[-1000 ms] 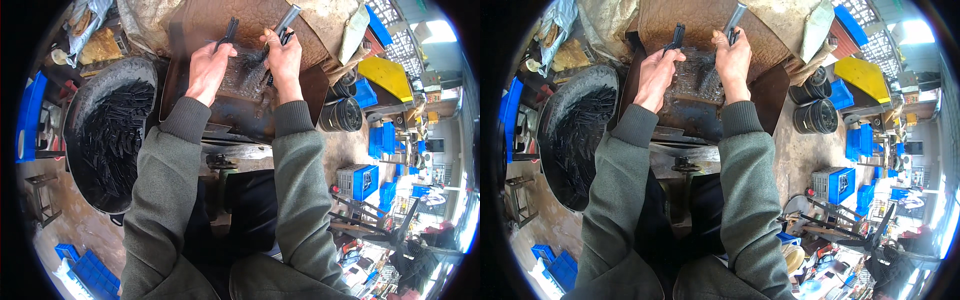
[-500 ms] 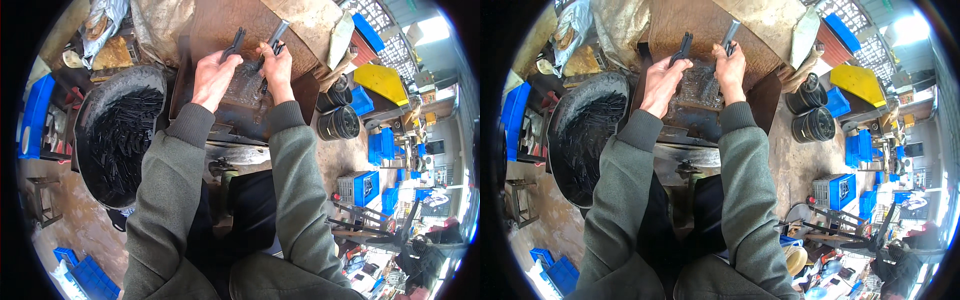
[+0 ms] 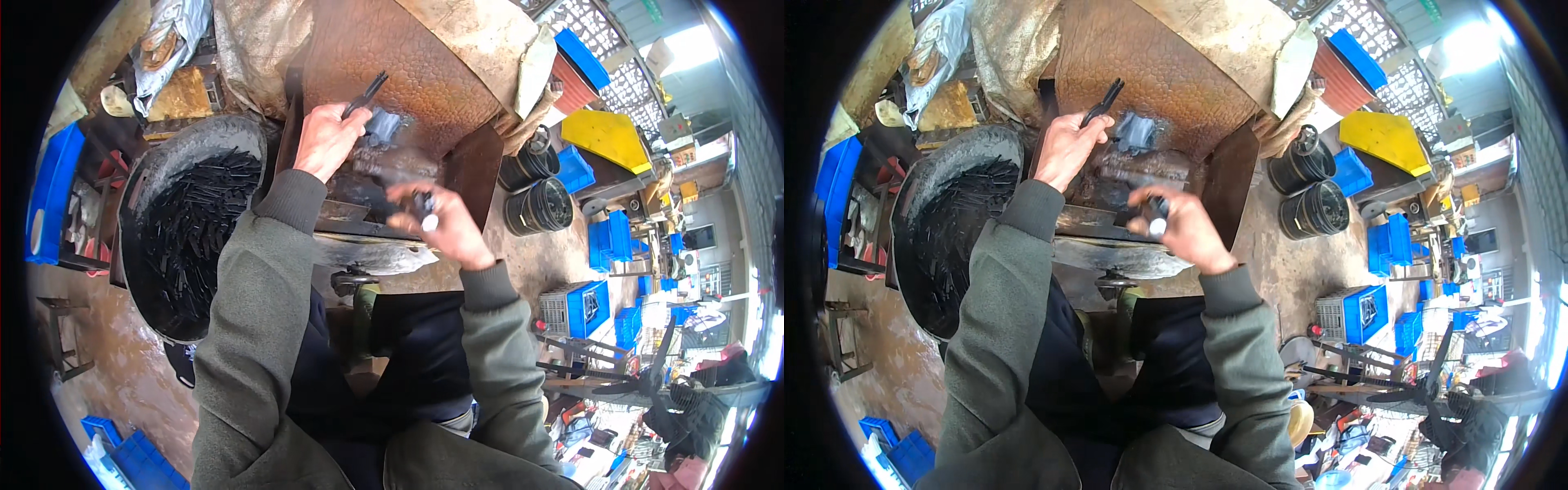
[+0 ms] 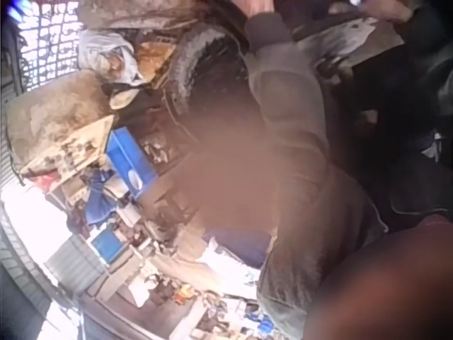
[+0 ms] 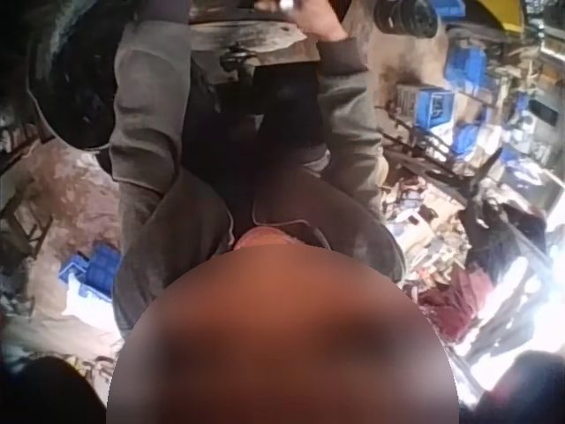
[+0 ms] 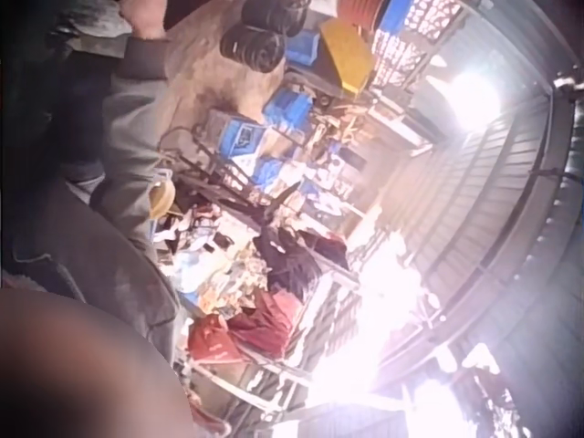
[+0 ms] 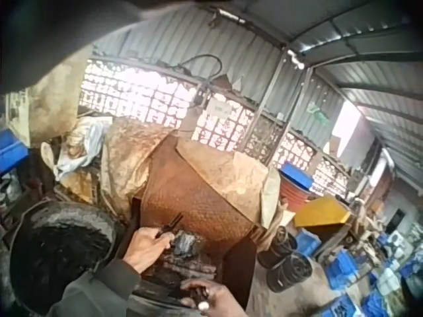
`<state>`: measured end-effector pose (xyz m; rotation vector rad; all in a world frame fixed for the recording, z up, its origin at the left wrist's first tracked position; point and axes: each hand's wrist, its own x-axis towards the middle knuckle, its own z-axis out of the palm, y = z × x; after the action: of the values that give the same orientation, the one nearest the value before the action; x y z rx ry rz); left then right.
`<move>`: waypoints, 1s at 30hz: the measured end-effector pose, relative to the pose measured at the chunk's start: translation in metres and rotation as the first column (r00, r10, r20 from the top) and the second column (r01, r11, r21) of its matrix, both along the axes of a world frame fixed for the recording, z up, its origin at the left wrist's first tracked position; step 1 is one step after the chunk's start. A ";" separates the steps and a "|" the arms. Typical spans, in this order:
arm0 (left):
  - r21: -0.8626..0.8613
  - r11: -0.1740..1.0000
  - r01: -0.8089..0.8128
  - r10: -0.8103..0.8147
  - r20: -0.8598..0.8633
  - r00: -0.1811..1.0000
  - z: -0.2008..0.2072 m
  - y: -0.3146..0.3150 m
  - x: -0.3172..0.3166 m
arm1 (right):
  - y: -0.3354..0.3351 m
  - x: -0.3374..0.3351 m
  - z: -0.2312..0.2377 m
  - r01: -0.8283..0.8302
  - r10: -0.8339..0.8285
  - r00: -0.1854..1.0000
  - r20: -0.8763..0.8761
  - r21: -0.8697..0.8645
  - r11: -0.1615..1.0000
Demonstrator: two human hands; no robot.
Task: Forging and measuring metal rods in a fabrication workshop.
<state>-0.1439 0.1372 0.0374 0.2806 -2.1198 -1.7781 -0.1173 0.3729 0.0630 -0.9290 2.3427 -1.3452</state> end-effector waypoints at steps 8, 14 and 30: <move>-0.465 0.878 0.110 -0.036 0.164 0.986 -0.020 0.001 0.000 | 0.012 0.035 -0.030 -0.216 0.275 0.903 -0.331 0.204 0.955; -0.636 0.697 0.331 -0.099 0.373 0.923 -0.036 -0.007 0.002 | 0.008 0.010 0.008 -0.084 0.024 0.952 0.305 0.187 0.979; -0.036 0.912 0.409 -0.406 0.057 0.912 -0.034 0.000 -0.015 | -0.031 -0.041 -0.008 0.654 -0.282 0.678 0.679 -0.381 0.654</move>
<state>-0.1585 0.1370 0.0032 -0.1489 -2.3853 -1.9504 -0.1581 0.3417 0.0552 0.1065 1.7316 -2.2907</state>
